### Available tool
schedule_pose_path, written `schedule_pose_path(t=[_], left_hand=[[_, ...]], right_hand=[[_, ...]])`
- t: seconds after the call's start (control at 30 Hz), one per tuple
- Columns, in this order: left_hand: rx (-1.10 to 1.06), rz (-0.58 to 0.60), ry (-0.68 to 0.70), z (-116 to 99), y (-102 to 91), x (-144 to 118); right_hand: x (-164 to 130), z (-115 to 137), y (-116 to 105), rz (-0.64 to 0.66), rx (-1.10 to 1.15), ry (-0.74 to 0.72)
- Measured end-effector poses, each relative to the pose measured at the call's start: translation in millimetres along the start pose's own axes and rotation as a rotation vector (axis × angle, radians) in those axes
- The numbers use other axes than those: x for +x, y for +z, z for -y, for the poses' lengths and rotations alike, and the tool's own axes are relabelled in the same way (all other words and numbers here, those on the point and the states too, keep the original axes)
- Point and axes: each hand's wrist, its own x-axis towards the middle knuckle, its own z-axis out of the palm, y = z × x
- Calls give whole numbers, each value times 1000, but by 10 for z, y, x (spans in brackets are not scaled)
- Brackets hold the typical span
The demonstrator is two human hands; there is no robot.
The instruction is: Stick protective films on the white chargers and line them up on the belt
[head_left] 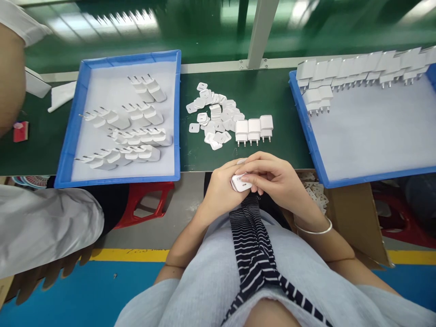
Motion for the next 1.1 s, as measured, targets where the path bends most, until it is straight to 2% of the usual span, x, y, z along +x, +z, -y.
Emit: schedule_pose_path(t=[0.33,0.6,0.87,1.1], left_hand=[[22,-1,-27,-15,-10,-2],[-15,-19,23,-3,5,-5],[7,-1,-12,-8,14,-12],[15,6,16,-5,29,-17]], right_hand=[[-25,11,40,-38,-60,-77],[-53,-3,63,-77,-137,-138],[-74,-5,62,-69,-174,-102],[-86,23,44,-69,-209,-82]])
